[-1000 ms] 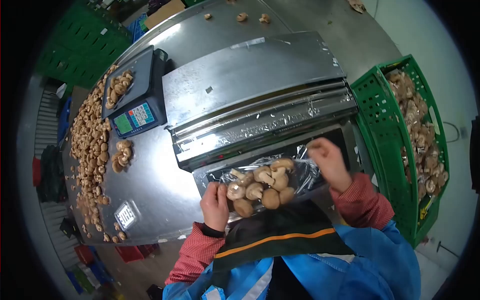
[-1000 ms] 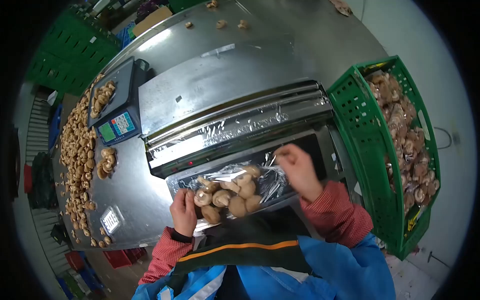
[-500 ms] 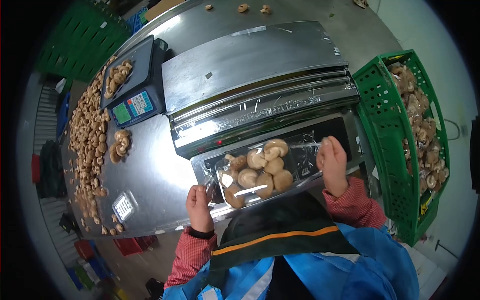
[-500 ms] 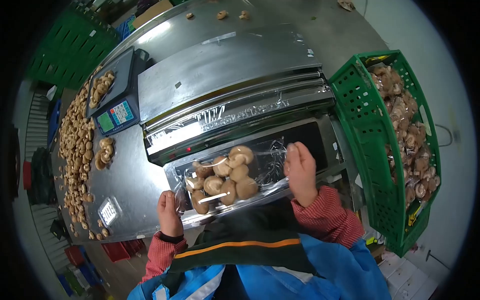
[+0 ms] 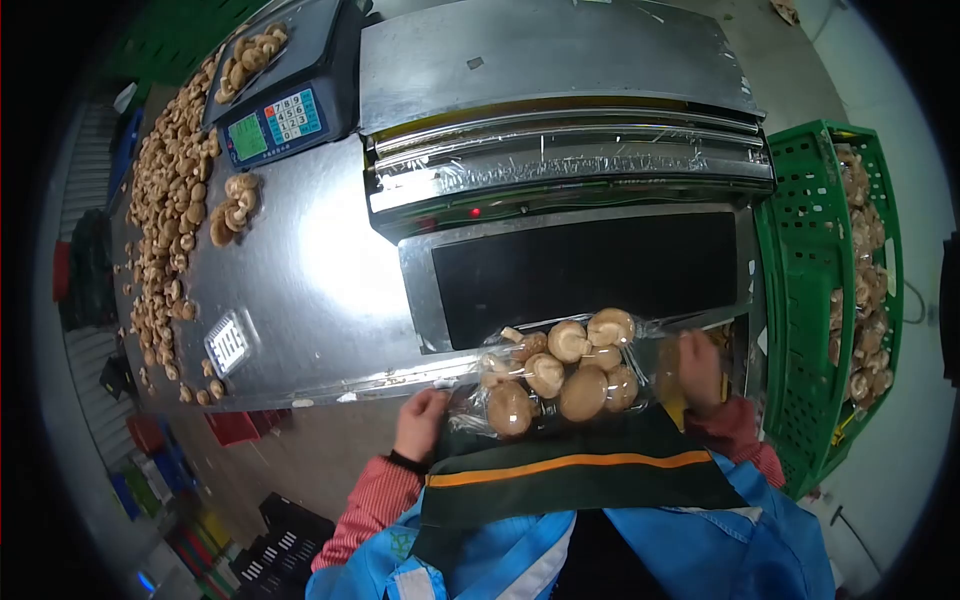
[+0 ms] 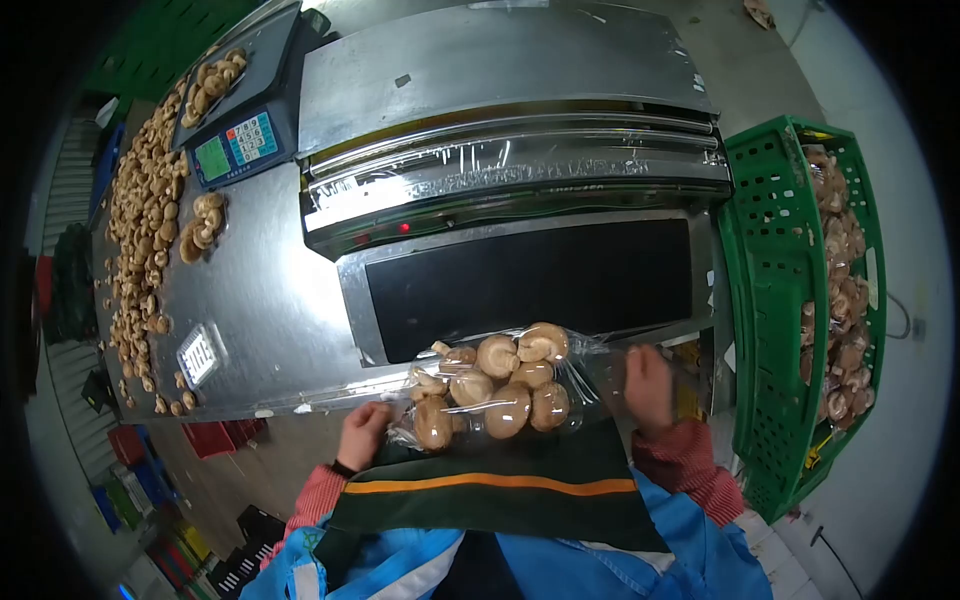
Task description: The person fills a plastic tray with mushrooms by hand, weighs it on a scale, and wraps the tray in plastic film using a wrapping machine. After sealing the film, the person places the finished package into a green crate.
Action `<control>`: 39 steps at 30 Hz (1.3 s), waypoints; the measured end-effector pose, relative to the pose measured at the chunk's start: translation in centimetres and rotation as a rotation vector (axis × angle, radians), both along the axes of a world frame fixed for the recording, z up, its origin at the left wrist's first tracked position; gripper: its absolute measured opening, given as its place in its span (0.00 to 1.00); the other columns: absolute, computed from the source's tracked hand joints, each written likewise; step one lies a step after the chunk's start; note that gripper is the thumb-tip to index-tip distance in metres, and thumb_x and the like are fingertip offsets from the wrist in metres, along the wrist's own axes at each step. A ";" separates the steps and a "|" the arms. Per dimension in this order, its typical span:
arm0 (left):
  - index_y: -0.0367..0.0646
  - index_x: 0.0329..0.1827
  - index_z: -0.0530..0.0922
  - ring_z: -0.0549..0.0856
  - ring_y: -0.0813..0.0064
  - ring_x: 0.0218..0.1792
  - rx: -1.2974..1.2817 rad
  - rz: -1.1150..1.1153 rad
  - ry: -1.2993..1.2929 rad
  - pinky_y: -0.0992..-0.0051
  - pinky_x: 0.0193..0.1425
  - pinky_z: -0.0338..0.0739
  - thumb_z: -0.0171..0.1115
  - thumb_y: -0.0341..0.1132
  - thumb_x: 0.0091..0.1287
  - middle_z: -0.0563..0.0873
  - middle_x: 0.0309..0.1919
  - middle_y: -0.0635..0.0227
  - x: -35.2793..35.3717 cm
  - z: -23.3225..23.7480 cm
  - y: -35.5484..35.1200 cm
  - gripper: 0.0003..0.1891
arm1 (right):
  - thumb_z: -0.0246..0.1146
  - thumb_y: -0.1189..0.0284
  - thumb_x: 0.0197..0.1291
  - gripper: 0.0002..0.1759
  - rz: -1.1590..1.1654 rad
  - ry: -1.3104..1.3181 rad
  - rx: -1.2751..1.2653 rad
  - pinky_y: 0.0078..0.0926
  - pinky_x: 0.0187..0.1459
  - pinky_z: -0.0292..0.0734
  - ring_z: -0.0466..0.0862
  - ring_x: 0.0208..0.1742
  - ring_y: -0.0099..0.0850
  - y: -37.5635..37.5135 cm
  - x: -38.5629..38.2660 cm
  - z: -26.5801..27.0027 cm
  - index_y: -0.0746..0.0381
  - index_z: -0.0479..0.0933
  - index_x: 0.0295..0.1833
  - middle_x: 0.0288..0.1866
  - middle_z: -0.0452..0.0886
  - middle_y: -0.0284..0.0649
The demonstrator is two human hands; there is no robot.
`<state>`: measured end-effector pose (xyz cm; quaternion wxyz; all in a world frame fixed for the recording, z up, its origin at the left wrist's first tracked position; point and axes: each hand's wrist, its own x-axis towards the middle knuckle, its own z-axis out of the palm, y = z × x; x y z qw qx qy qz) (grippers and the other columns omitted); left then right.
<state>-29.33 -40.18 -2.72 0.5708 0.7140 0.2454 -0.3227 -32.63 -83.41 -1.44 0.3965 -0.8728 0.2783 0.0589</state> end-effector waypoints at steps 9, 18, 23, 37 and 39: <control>0.42 0.40 0.83 0.85 0.53 0.39 0.036 -0.775 -0.469 0.61 0.43 0.79 0.60 0.40 0.62 0.86 0.33 0.51 3.4 -4.4 -8.1 0.12 | 0.53 0.66 0.68 0.12 0.178 -0.021 0.867 0.31 0.34 0.75 0.74 0.26 0.37 8.8 2.0 -4.7 0.64 0.75 0.42 0.31 0.77 0.44; 0.50 0.29 0.77 0.76 0.73 0.25 -0.118 -1.041 -1.398 0.69 0.24 0.63 0.64 0.40 0.43 0.74 0.25 0.73 10.3 11.6 -11.3 0.10 | 0.49 0.67 0.70 0.11 0.122 0.221 1.424 0.18 0.34 0.70 0.72 0.32 0.17 13.7 6.5 9.7 0.61 0.73 0.38 0.32 0.74 0.30; 0.50 0.25 0.75 0.73 0.78 0.21 -0.259 -1.359 -1.661 0.75 0.24 0.59 0.61 0.36 0.39 0.71 0.20 0.77 11.7 15.3 -7.3 0.08 | 0.47 0.66 0.72 0.14 0.742 0.052 1.100 0.25 0.36 0.68 0.70 0.32 0.21 16.6 6.9 12.8 0.65 0.69 0.38 0.28 0.71 0.37; 0.31 0.72 0.57 0.72 0.70 0.65 -0.901 -0.651 0.090 0.70 0.69 0.65 0.44 0.51 0.76 0.72 0.64 0.58 10.7 10.7 -7.6 0.33 | 0.51 0.58 0.73 0.26 -0.333 -0.325 2.020 0.35 0.62 0.73 0.73 0.66 0.32 11.3 -0.7 8.5 0.63 0.63 0.68 0.67 0.69 0.40; 0.31 0.72 0.58 0.71 0.69 0.66 -0.810 -0.743 -0.045 0.70 0.70 0.63 0.45 0.49 0.76 0.72 0.65 0.58 10.7 10.4 -9.8 0.32 | 0.58 0.64 0.69 0.27 -0.394 -0.462 1.703 0.37 0.64 0.70 0.73 0.65 0.32 9.6 -0.9 10.5 0.62 0.62 0.69 0.66 0.68 0.38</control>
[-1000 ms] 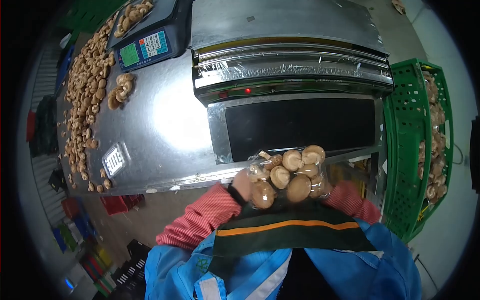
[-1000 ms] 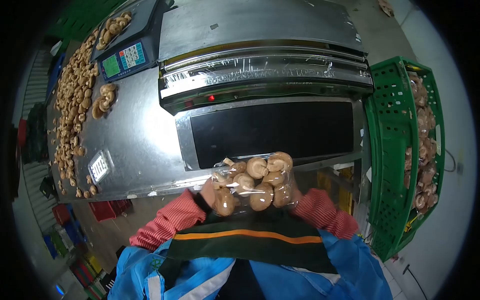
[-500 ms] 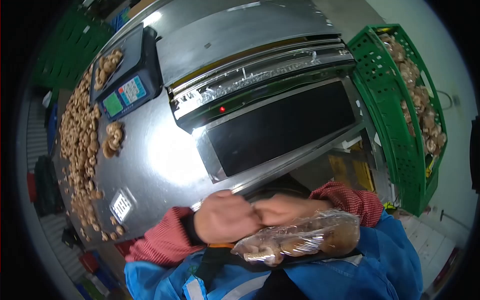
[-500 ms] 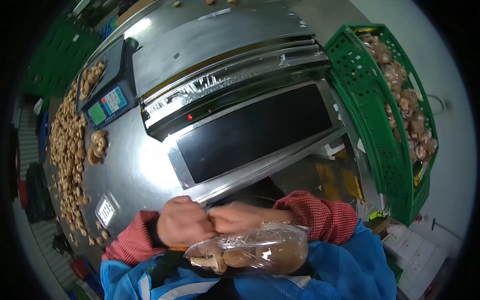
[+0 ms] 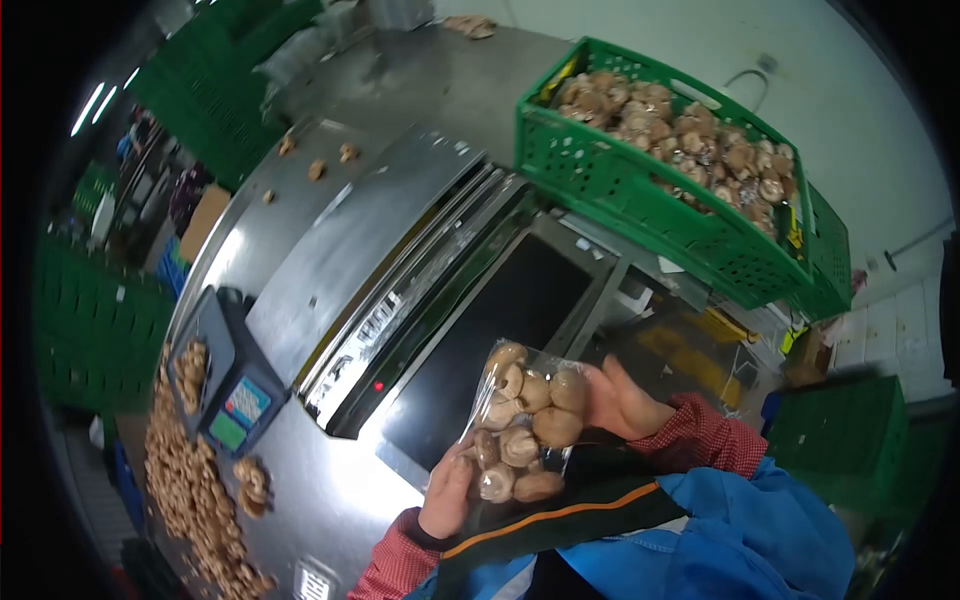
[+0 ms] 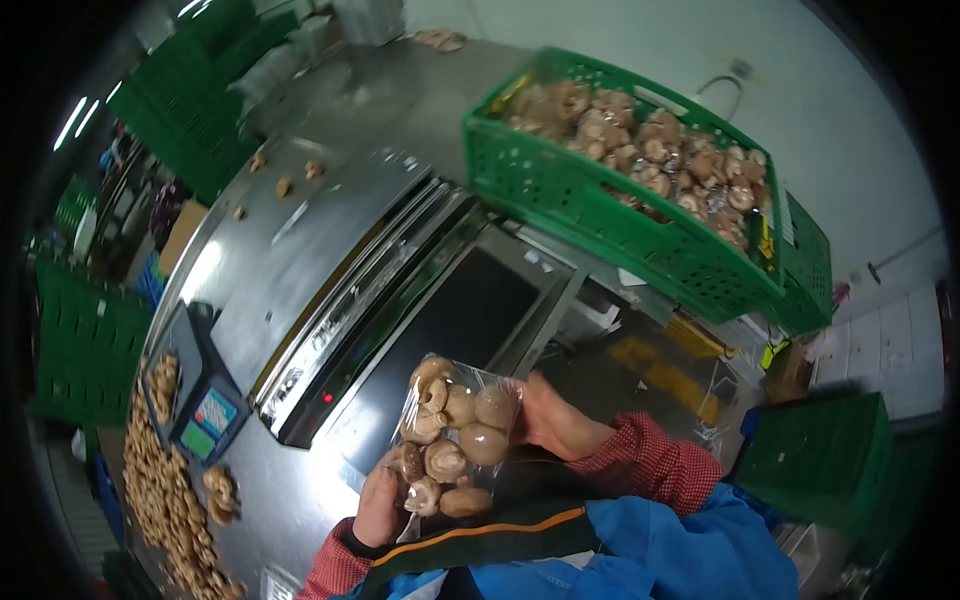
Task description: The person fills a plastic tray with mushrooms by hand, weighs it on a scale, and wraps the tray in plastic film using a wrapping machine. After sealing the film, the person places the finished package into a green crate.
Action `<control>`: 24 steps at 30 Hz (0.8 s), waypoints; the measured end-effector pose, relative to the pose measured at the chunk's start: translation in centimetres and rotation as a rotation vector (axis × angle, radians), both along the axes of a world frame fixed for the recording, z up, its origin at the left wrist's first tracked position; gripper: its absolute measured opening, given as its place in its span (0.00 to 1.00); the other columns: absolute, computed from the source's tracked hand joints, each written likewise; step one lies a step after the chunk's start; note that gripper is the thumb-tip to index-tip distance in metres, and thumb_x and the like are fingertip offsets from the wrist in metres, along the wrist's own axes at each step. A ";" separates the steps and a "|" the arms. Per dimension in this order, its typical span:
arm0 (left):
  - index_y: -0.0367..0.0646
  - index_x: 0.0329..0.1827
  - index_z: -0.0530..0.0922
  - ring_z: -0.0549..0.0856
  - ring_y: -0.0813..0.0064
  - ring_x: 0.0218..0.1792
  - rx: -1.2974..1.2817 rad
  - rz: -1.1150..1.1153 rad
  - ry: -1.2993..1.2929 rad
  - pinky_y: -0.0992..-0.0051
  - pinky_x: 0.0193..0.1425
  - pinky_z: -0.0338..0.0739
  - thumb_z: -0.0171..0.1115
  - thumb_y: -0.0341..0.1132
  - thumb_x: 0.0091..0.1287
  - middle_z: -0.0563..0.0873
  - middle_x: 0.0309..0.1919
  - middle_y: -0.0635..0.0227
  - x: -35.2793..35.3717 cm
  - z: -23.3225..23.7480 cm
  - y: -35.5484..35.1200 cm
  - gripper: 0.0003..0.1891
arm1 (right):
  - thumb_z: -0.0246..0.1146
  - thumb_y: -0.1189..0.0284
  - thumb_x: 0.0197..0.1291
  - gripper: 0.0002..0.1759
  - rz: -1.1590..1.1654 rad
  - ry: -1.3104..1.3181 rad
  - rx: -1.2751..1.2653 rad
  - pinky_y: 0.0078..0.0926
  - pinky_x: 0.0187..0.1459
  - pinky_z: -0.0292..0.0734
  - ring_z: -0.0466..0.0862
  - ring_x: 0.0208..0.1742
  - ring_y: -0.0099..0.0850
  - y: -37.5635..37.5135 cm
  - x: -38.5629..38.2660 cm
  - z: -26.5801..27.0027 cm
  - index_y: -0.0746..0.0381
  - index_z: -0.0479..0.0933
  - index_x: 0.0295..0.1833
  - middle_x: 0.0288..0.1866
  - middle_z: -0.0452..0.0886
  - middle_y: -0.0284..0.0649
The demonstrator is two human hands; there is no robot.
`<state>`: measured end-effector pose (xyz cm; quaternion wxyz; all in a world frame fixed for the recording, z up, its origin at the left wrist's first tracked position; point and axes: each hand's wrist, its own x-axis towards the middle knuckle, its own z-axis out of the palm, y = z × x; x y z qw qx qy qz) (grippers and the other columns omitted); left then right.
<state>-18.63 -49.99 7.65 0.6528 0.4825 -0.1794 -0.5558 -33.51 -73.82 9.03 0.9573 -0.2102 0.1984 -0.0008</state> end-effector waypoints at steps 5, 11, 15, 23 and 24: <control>0.32 0.74 0.55 0.71 0.69 0.65 -0.194 -0.103 -0.083 0.70 0.70 0.62 0.47 0.53 0.75 0.70 0.66 0.58 -0.5 3.4 -11.8 0.36 | 0.63 0.64 0.65 0.27 -0.476 0.172 -0.560 0.25 0.52 0.77 0.79 0.54 0.26 -6.6 0.2 3.8 0.62 0.64 0.65 0.55 0.77 0.36; 0.35 0.70 0.62 0.80 0.68 0.53 -0.324 -0.170 -0.031 0.69 0.60 0.72 0.51 0.54 0.73 0.78 0.55 0.55 -1.1 4.2 -20.8 0.34 | 0.53 0.59 0.69 0.19 -0.801 0.143 -1.024 0.25 0.47 0.78 0.80 0.48 0.25 -29.0 -5.8 5.9 0.62 0.73 0.55 0.47 0.78 0.33; 0.33 0.57 0.75 0.82 0.71 0.47 -0.313 -0.057 -0.541 0.72 0.54 0.74 0.53 0.46 0.74 0.83 0.45 0.61 1.7 6.3 -27.0 0.22 | 0.54 0.59 0.68 0.20 -0.834 0.372 -0.962 0.27 0.44 0.79 0.81 0.46 0.28 -39.3 -8.6 8.2 0.62 0.73 0.56 0.46 0.79 0.36; 0.45 0.62 0.74 0.76 0.52 0.60 -0.489 -0.373 -1.521 0.63 0.65 0.70 0.64 0.37 0.61 0.81 0.55 0.55 3.6 8.6 -51.7 0.25 | 0.56 0.60 0.66 0.24 -0.778 0.427 -0.920 0.28 0.44 0.79 0.83 0.45 0.31 -45.2 -9.0 1.8 0.68 0.72 0.57 0.48 0.80 0.42; 0.47 0.65 0.72 0.73 0.51 0.64 -0.459 -0.454 -1.594 0.60 0.69 0.67 0.65 0.38 0.60 0.79 0.58 0.54 3.4 7.2 -53.9 0.28 | 0.57 0.60 0.66 0.24 -0.766 0.426 -0.911 0.28 0.44 0.79 0.83 0.44 0.31 -44.6 -8.8 1.9 0.69 0.72 0.58 0.48 0.80 0.43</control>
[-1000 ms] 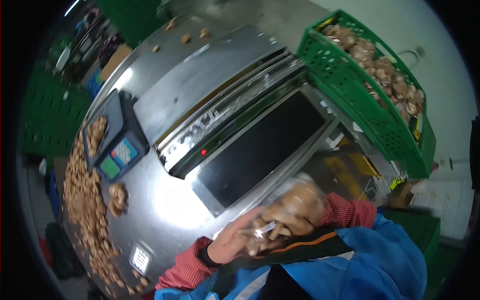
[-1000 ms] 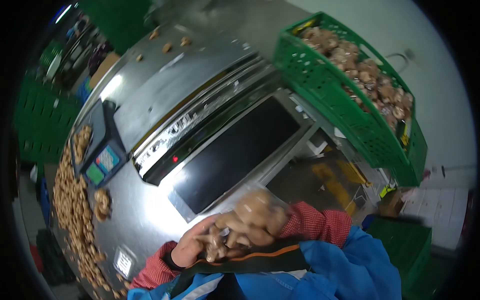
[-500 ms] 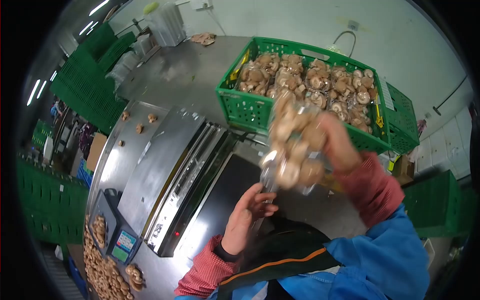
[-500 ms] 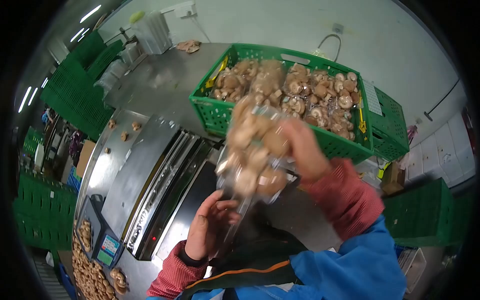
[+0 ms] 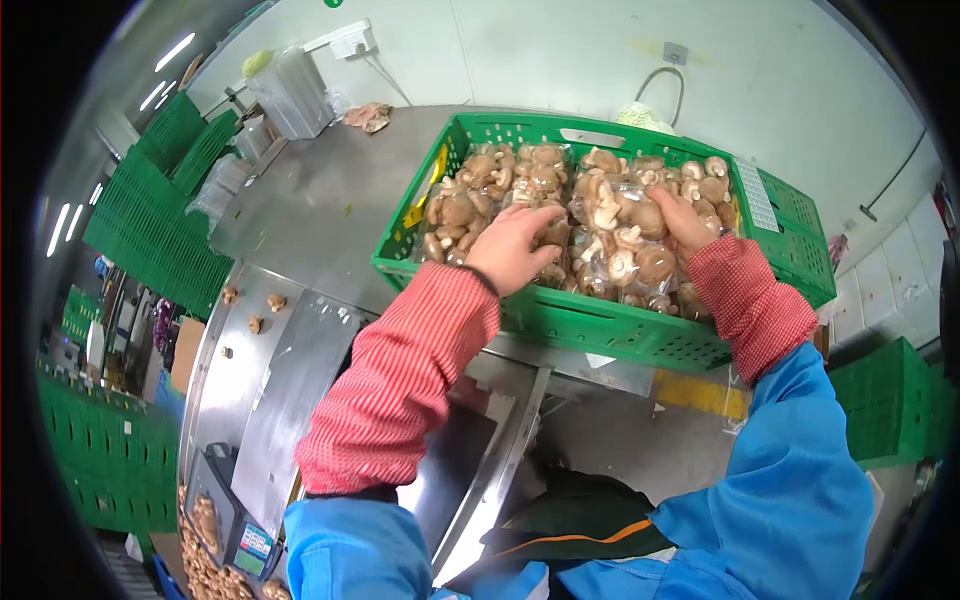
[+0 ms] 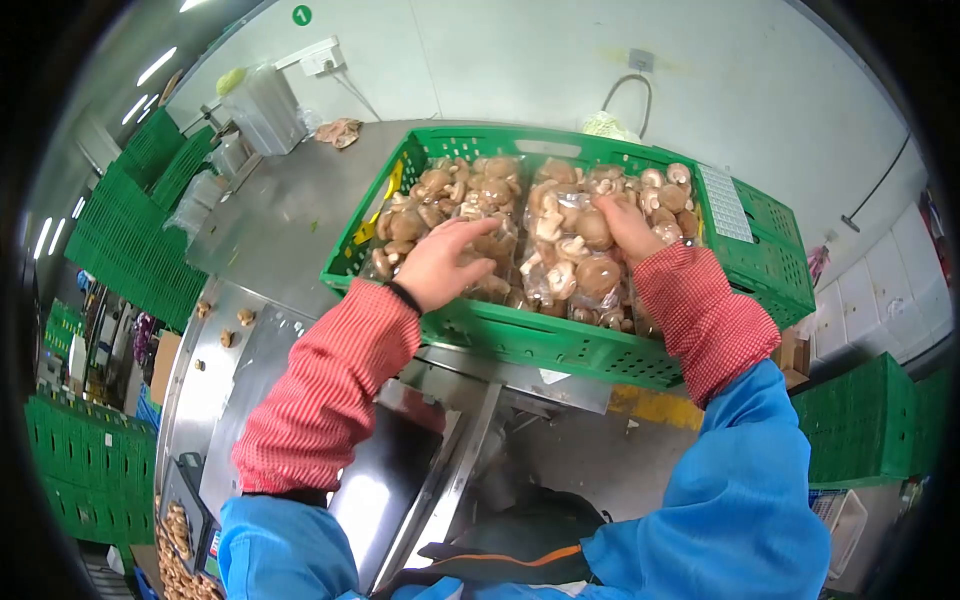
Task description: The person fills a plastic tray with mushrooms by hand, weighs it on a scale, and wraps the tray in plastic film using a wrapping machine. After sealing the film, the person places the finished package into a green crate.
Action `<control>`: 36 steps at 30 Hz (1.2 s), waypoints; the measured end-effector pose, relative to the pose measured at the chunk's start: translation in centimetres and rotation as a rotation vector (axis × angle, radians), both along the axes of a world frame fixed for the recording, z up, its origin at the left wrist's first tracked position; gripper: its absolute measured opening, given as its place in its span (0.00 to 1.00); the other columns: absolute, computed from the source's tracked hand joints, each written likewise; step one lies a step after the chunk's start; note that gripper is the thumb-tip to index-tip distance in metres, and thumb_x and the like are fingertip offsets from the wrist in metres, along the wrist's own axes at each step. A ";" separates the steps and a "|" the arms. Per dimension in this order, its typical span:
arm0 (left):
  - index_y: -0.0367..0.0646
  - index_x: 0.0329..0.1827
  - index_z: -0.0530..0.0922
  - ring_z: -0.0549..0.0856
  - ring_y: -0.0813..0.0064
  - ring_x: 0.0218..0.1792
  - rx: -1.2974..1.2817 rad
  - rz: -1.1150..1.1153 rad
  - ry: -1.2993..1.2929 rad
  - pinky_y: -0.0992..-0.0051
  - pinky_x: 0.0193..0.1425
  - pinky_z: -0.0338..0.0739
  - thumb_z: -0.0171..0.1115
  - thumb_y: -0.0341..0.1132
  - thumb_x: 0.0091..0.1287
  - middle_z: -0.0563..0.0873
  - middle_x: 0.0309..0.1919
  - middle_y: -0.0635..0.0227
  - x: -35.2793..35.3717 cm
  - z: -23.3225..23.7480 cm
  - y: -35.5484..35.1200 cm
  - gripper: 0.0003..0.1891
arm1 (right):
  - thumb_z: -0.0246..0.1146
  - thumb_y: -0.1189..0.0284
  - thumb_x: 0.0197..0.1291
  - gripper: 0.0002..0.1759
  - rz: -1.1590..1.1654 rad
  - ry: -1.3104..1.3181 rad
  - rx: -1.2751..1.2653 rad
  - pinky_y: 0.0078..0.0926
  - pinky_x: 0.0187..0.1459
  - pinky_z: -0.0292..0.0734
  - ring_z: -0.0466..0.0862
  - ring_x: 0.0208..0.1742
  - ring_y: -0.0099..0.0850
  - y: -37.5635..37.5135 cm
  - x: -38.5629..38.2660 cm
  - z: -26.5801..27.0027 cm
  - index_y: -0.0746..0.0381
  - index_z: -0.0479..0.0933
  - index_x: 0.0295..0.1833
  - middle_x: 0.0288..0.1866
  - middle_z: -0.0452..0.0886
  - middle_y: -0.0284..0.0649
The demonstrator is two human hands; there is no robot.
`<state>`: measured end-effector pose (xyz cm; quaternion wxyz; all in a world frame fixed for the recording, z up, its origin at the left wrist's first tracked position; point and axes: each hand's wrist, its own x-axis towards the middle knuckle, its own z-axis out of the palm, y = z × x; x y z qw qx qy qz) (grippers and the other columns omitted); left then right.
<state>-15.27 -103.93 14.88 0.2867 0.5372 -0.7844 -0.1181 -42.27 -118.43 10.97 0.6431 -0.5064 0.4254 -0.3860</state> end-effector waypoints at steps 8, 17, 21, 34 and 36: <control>0.63 0.73 0.62 0.60 0.52 0.73 0.190 0.044 -0.795 0.39 0.68 0.61 0.71 0.58 0.49 0.65 0.71 0.68 -0.9 -1.5 -3.6 0.46 | 0.58 0.58 0.65 0.26 0.015 0.120 -0.093 0.25 0.43 0.78 0.82 0.43 0.30 0.7 0.4 -0.5 0.71 0.74 0.55 0.45 0.81 0.43; 0.63 0.71 0.64 0.62 0.48 0.71 0.230 0.059 -0.536 0.47 0.70 0.64 0.74 0.50 0.48 0.62 0.72 0.65 1.9 -3.3 -3.9 0.44 | 0.54 0.55 0.68 0.28 0.031 0.766 -0.274 0.37 0.30 0.81 0.87 0.35 0.40 1.1 3.2 -4.1 0.73 0.74 0.52 0.35 0.83 0.56; 0.54 0.69 0.68 0.67 0.50 0.68 0.052 0.207 -0.348 0.52 0.68 0.67 0.74 0.48 0.47 0.67 0.68 0.58 0.9 -2.7 -2.2 0.42 | 0.52 0.50 0.67 0.32 0.026 1.147 -0.702 0.52 0.44 0.76 0.83 0.39 0.57 0.0 1.8 -4.3 0.73 0.80 0.36 0.36 0.82 0.62; 0.42 0.39 0.82 0.81 0.59 0.34 -0.414 0.864 0.473 0.65 0.40 0.77 0.64 0.31 0.62 0.80 0.30 0.60 4.2 -3.8 44.2 0.06 | 0.57 0.80 0.62 0.07 0.856 0.128 -1.122 0.26 0.36 0.73 0.79 0.32 0.34 37.1 23.4 5.5 0.66 0.78 0.45 0.35 0.79 0.44; 0.40 0.41 0.82 0.84 0.66 0.35 -0.454 1.249 0.536 0.71 0.40 0.78 0.64 0.28 0.62 0.84 0.33 0.62 6.8 -7.4 53.6 0.06 | 0.60 0.78 0.60 0.06 1.061 0.021 -1.032 0.31 0.36 0.76 0.81 0.32 0.38 44.7 28.2 4.7 0.66 0.79 0.43 0.35 0.81 0.45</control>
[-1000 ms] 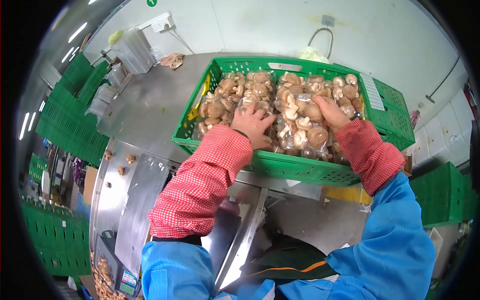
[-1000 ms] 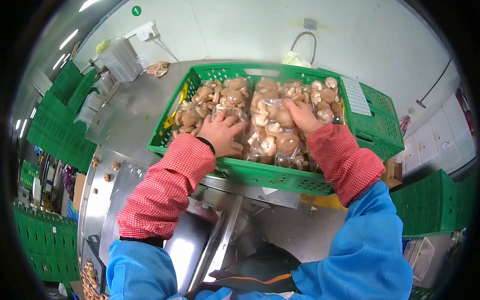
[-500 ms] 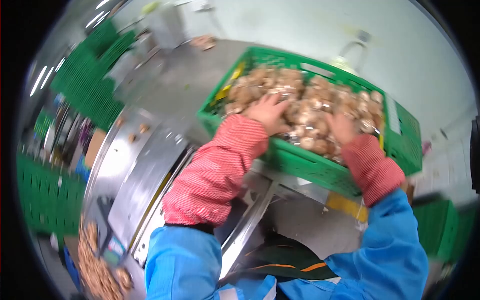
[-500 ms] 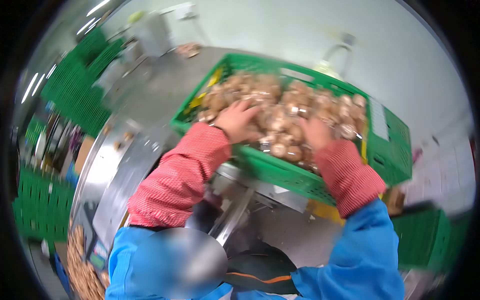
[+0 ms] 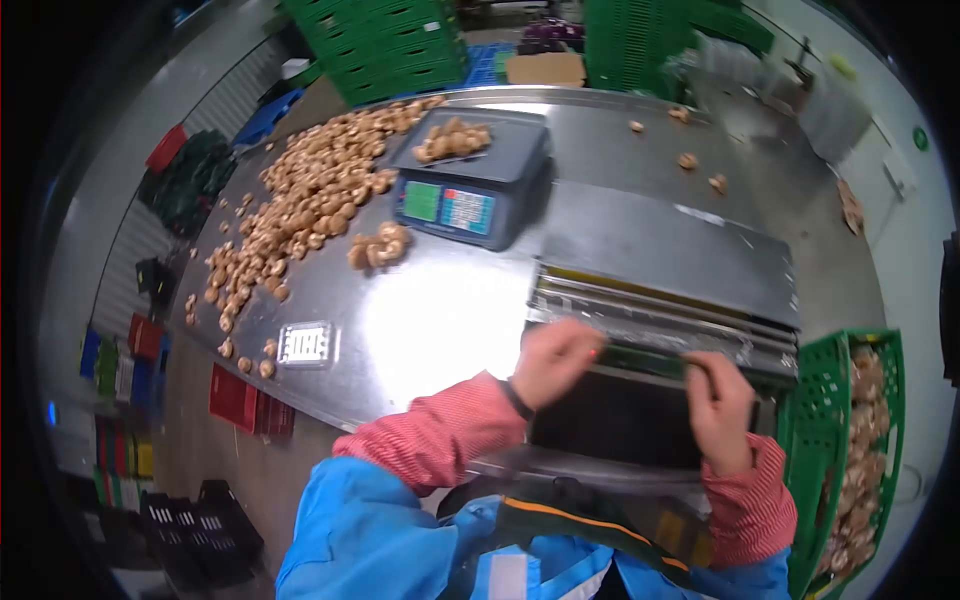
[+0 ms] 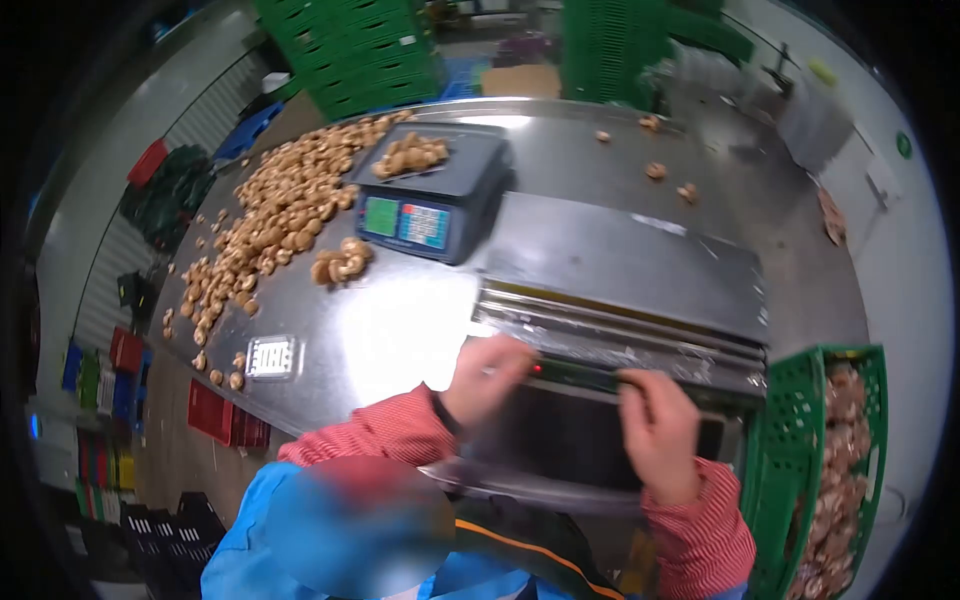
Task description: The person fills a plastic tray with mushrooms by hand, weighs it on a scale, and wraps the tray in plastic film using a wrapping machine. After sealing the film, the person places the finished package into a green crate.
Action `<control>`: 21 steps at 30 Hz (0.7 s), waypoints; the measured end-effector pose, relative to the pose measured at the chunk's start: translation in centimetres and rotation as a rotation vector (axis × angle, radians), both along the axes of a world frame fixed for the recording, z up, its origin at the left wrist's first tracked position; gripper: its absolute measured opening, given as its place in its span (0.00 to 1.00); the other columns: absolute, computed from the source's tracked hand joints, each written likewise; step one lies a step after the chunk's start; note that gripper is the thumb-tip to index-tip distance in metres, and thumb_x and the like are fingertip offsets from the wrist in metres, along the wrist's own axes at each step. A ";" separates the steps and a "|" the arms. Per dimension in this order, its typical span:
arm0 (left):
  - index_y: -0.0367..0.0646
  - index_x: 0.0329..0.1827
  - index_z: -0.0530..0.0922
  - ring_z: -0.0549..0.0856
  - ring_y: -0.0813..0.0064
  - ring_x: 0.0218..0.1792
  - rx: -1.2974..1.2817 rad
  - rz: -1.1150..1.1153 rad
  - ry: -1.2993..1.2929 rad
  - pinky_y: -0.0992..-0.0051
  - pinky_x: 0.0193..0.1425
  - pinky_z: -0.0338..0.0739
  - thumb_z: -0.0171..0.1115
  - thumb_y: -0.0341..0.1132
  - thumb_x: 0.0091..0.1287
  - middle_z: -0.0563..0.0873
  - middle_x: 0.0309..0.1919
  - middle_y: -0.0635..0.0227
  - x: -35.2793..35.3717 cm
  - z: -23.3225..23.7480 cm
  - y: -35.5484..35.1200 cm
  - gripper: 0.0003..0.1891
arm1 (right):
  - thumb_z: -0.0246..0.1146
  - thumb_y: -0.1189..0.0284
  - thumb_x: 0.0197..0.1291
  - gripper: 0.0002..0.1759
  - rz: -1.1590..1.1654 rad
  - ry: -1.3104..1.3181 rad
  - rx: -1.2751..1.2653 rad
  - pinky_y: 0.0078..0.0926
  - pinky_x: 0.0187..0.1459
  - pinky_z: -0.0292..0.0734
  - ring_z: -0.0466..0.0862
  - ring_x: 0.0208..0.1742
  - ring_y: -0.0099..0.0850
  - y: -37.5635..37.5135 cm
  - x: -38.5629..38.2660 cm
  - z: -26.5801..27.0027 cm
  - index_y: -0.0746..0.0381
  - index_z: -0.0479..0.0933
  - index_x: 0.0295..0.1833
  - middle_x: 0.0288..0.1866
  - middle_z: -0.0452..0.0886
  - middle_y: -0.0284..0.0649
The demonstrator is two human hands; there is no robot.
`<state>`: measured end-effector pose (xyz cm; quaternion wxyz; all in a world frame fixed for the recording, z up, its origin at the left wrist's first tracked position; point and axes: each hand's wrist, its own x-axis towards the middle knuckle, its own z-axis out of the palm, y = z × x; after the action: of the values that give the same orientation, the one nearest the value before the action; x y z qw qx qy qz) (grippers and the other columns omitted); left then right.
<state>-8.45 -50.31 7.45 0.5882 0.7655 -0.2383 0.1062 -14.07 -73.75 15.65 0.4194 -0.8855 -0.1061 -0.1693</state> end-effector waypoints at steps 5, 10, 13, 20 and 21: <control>0.41 0.52 0.81 0.82 0.82 0.40 0.046 0.835 0.134 0.81 0.41 0.75 0.57 0.36 0.72 0.86 0.42 0.69 7.8 -8.5 27.9 0.12 | 0.59 0.71 0.61 0.08 0.456 0.050 -0.091 0.40 0.41 0.76 0.82 0.39 0.48 19.2 11.4 -3.9 0.64 0.78 0.41 0.37 0.81 0.49; 0.37 0.58 0.78 0.84 0.71 0.46 0.300 1.122 0.313 0.75 0.52 0.76 0.55 0.36 0.70 0.87 0.45 0.59 13.4 -16.7 47.9 0.17 | 0.58 0.68 0.61 0.13 0.421 0.284 -0.196 0.43 0.44 0.76 0.83 0.39 0.50 34.9 23.3 -12.5 0.68 0.80 0.37 0.34 0.83 0.54; 0.36 0.57 0.78 0.84 0.69 0.49 0.327 1.003 0.607 0.73 0.56 0.75 0.54 0.34 0.68 0.87 0.44 0.58 16.7 -18.0 51.0 0.18 | 0.58 0.66 0.61 0.15 0.345 0.604 -0.070 0.41 0.41 0.78 0.84 0.34 0.47 40.7 28.2 -16.8 0.70 0.80 0.34 0.31 0.83 0.54; 0.37 0.50 0.83 0.86 0.64 0.45 0.362 0.619 0.673 0.71 0.53 0.78 0.58 0.33 0.62 0.88 0.42 0.56 19.4 -18.8 52.4 0.15 | 0.57 0.74 0.61 0.08 0.281 0.758 0.074 0.28 0.17 0.77 0.81 0.18 0.30 46.8 32.3 -24.9 0.70 0.73 0.38 0.23 0.79 0.45; 0.37 0.49 0.82 0.86 0.66 0.43 0.314 0.610 0.679 0.72 0.52 0.78 0.59 0.32 0.62 0.88 0.40 0.57 19.1 -18.7 52.2 0.14 | 0.57 0.74 0.61 0.08 0.263 0.728 0.071 0.28 0.17 0.77 0.81 0.17 0.30 46.9 32.3 -25.1 0.70 0.73 0.36 0.22 0.79 0.44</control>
<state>10.60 1.92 -11.29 0.4522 0.8713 0.1896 -0.0193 18.23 -26.85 -9.46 0.4780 -0.8516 -0.0570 0.2078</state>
